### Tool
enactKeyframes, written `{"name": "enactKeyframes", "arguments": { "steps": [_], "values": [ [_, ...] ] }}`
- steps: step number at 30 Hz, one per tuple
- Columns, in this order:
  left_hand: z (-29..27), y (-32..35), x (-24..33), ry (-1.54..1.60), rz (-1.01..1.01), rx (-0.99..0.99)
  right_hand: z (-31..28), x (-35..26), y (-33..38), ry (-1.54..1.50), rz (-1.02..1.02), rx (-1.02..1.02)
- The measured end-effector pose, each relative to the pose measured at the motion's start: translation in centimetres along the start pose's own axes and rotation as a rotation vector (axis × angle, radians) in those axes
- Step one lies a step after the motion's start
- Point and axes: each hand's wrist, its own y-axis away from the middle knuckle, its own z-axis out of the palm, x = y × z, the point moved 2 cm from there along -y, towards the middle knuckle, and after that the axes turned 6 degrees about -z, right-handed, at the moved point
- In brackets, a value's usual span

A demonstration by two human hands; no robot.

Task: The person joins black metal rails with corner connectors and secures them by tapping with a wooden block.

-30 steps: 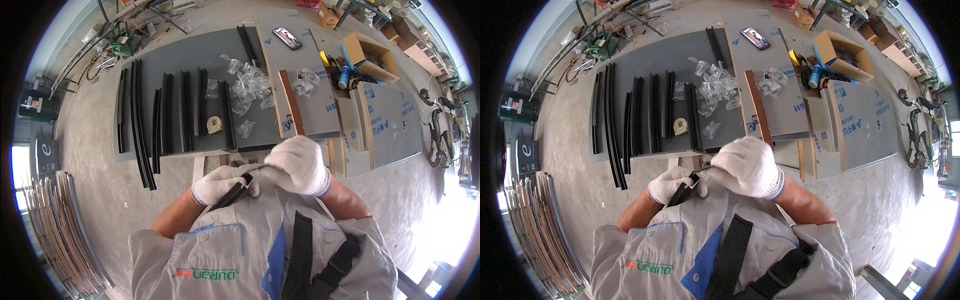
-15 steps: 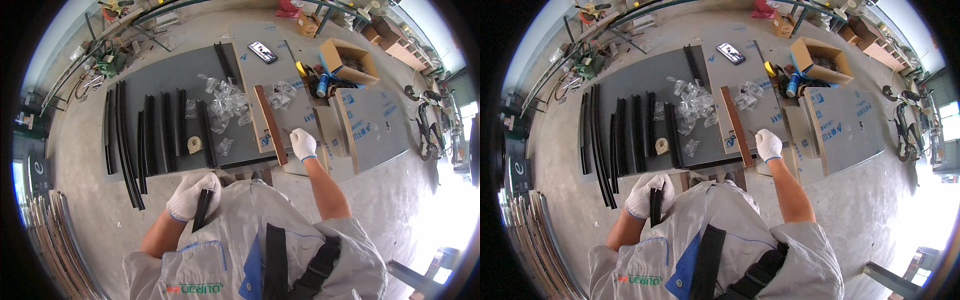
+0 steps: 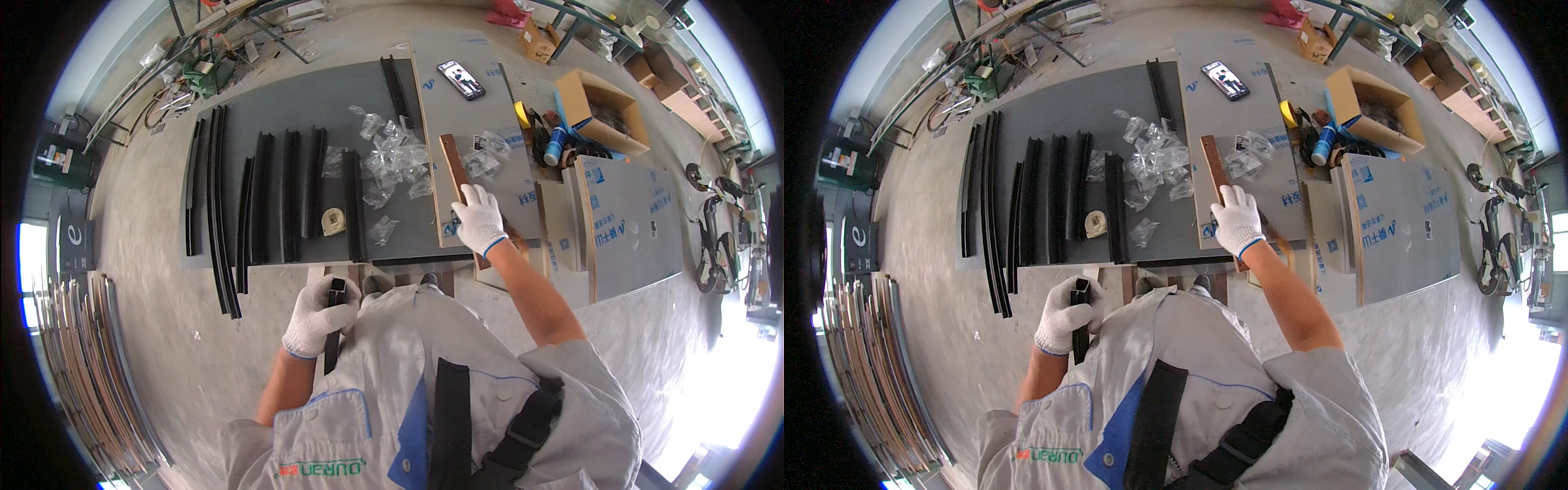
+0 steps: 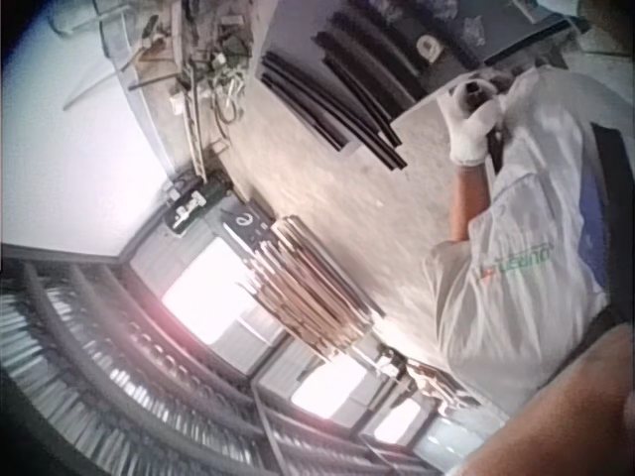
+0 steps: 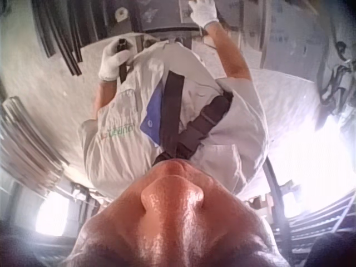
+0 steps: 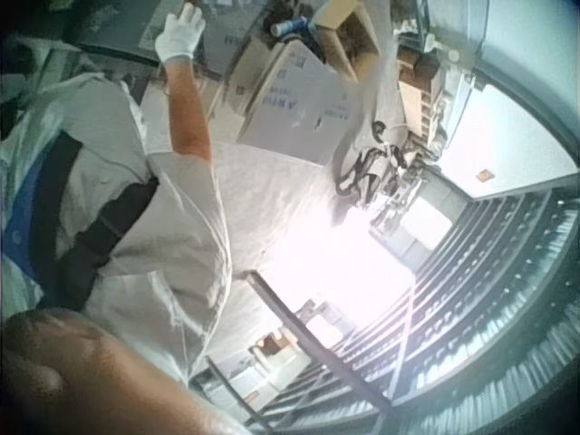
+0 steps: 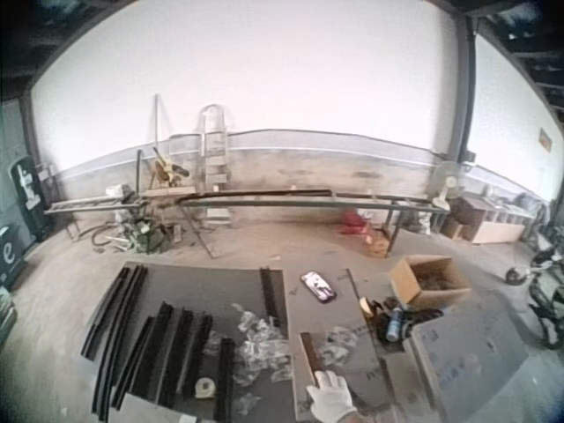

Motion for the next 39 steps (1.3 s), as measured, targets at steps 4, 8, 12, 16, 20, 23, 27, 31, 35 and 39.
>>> {"name": "enactKeyframes", "arguments": {
  "steps": [4, 8, 12, 16, 20, 23, 27, 31, 35, 39],
  "values": [
    [0.1, 0.6, 0.6, 0.035, -0.018, 0.051, -0.5, 0.2, -0.1, -0.040, 0.008, 0.013],
    [-0.8, 0.2, 0.8, -0.130, 0.097, 0.030, -0.3, -0.7, -0.5, 0.008, -0.087, 0.077],
    [0.1, 0.0, 2.3, -0.306, 0.210, -0.008, 1.2, 0.2, -1.5, 0.017, -0.018, 0.103],
    [0.1, -0.2, 2.3, -0.398, 0.323, 0.016, 1.3, -0.3, -2.6, 0.201, 0.004, 0.141],
    [0.0, -0.2, 1.8, -0.672, 0.524, 0.219, -5.2, -2.8, -3.2, -0.219, 0.355, -0.012],
    [1.6, -0.8, 2.2, -0.804, 0.712, 0.216, -9.2, -8.9, -0.7, -1.233, 0.353, 0.082],
    [3.2, -2.6, 2.3, -0.876, 0.849, 0.231, -14.2, -15.6, 0.7, -1.837, 0.505, -0.101],
    [3.7, -2.7, 3.2, -0.836, 0.764, 0.173, -16.5, -17.5, 1.6, -1.908, 0.592, 0.006],
    [3.8, -2.2, 3.2, -0.821, 0.655, 0.135, -16.6, -17.5, 1.6, -1.829, 0.598, -0.048],
    [3.7, -1.9, 3.8, -0.863, 0.693, 0.081, -17.2, -17.4, 1.9, -1.828, 0.451, -0.014]
  ]
}}
